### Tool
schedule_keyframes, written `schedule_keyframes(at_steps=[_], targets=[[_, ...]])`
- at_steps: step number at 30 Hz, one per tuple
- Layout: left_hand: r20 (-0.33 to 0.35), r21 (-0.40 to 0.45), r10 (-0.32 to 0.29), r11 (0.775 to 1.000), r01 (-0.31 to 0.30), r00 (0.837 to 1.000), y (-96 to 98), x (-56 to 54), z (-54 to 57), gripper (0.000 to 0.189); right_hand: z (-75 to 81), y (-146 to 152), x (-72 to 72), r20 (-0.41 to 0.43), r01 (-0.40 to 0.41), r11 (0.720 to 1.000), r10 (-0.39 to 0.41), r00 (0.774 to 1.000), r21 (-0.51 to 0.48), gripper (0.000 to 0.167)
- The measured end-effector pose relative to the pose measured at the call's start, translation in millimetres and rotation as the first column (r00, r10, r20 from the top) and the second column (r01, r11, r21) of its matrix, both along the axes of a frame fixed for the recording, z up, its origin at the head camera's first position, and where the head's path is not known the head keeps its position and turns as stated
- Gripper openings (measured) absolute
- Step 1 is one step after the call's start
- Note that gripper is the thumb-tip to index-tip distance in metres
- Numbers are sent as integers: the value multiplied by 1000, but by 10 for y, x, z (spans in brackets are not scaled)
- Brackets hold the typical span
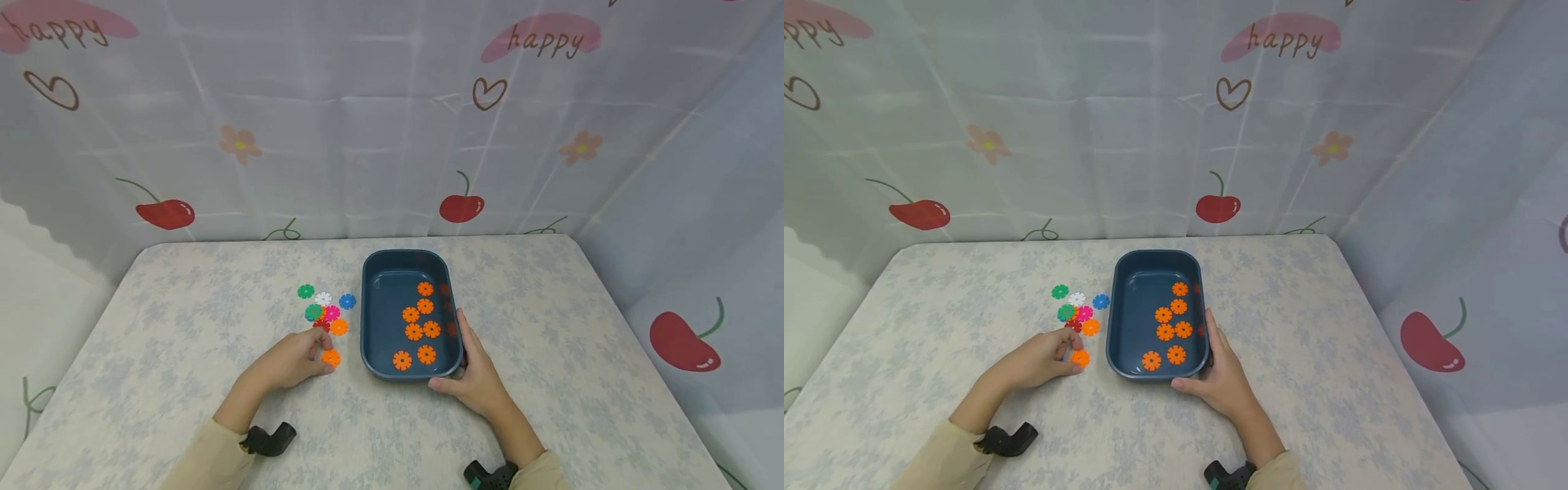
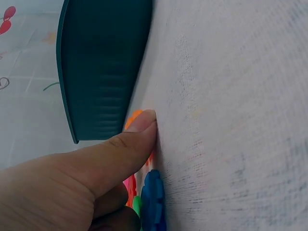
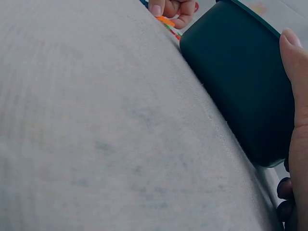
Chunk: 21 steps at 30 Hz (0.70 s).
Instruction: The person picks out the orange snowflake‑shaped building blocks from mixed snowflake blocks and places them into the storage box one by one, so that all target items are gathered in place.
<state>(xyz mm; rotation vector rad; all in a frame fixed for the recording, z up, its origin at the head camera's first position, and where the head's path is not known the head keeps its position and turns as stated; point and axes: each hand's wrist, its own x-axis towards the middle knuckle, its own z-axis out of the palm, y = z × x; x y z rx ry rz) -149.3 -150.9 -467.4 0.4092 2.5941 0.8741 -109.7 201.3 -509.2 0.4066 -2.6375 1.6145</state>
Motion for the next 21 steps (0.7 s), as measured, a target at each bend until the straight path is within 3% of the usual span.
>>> schedule_keyframes(at_steps=[4,8,12,15,18,21], targets=[[-38,-47,-24,999,23,999,-7,26,-10,32,-1,5,2,6,-4,1000,4,1000,9,130],[-137,-115,-75,992,59,988,0,85,-42,33,0,8,9,1,-4,1000,4,1000,14,130],[-286,-171,-139,981,92,948,20,146,-74,33,5,5,16,-2,-3,1000,3,1000,11,131],[-363,-167,-149,982,93,920,30,166,-64,32,6,2,14,-3,-7,1000,7,1000,3,131],[-379,-127,-128,988,86,917,31,163,11,33,8,-1,7,-4,-14,1000,14,1000,-8,131],[-338,-71,-93,995,73,937,35,143,139,32,9,-5,3,-1,-20,1000,20,1000,-21,131]])
